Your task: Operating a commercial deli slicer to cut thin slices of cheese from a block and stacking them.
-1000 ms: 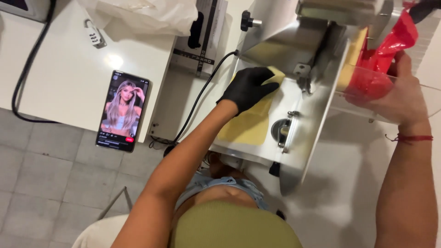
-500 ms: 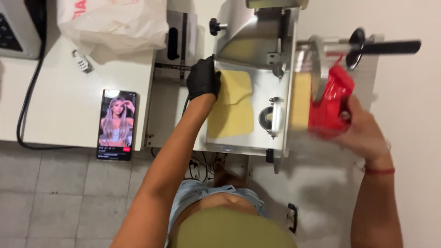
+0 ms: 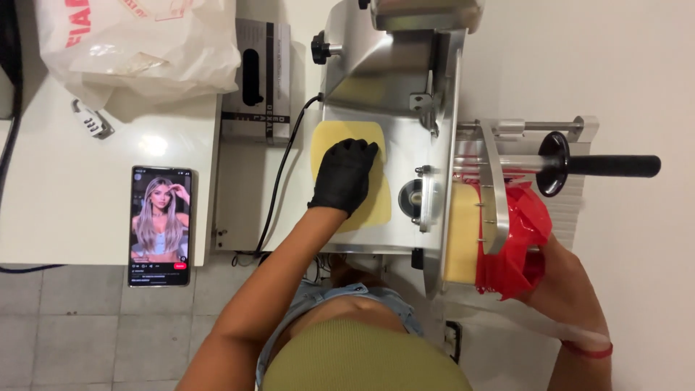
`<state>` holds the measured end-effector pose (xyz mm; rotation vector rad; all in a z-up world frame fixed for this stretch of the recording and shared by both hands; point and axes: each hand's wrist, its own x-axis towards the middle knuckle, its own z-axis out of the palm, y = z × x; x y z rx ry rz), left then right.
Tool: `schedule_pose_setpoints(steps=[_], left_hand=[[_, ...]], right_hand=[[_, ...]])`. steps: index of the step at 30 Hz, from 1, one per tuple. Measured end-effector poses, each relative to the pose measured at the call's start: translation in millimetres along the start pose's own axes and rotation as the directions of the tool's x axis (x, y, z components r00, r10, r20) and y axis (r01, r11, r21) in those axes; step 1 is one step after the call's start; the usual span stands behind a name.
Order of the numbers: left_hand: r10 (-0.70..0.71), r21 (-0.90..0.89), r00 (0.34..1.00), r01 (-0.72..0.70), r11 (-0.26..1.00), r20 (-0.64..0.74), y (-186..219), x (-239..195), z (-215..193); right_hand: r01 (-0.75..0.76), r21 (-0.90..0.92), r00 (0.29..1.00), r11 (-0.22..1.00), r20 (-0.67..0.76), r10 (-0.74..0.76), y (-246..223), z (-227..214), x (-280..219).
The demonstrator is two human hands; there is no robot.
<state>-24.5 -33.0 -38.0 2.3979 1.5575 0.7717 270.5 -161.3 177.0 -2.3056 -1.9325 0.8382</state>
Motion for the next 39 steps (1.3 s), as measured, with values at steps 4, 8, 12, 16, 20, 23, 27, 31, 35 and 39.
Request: schedule_pose_setpoints(steps=[4,8,12,16,20,23,27,31,35,39], left_hand=[[0.024,-0.073,0.995,-0.031,0.997,-0.096,-2.0,-5.0,0.5],[-0.034,-0.178,0.998,0.042,0.983,0.052,4.5,-14.5,-18.4],[-0.073,0.039,0.985,0.068,0.997,0.159,5.0,-28.4,-1.6],[0.018,0.073,0.988,-0.03,0.997,0.154,5.2,-35.1,7.0],[0.066,0.0,0.969,-0.068,0.998,0.238,6.6,-27.9,2.3],[0.037,-0.162,0.99,-0.015,0.987,0.133,9.6,-19.4,-5.8],[-0.003,-0.482,1.0,0.012,0.876,0.02,5.5,-0.1,-1.3],[-0.002,-0.595,1.0,-0.012,0.804,-0.022,8.7,22.2,12.2],[-0.015,-0.762,0.998,0.06,0.645,0.066,11.2,49.4,11.4],[-0.163,-0.888,0.985,0.118,0.444,0.049,11.7,69.3,5.5]], right_hand=[[-0.172,-0.032,0.982,0.985,0.07,0.173,-13.0,-3.3,5.0],[-0.22,-0.048,0.973,0.974,0.066,0.223,3.4,1.0,7.4],[-0.147,-0.067,0.988,0.987,0.032,0.15,17.8,4.7,6.7],[-0.192,-0.029,0.979,0.981,0.057,0.194,13.3,3.9,5.7],[-0.23,-0.038,0.971,0.973,0.065,0.232,7.6,2.2,7.3],[-0.238,-0.031,0.966,0.971,0.092,0.24,0.7,-1.5,14.1],[-0.237,-0.117,0.963,0.965,0.104,0.249,-23.3,-10.5,36.8],[-0.022,0.086,0.994,0.996,0.111,0.013,-54.4,-27.4,61.2],[0.053,0.042,0.996,0.998,0.073,-0.056,-29.9,-27.6,91.6],[0.21,0.002,0.976,0.978,0.063,-0.21,-35.3,-33.1,112.4]])
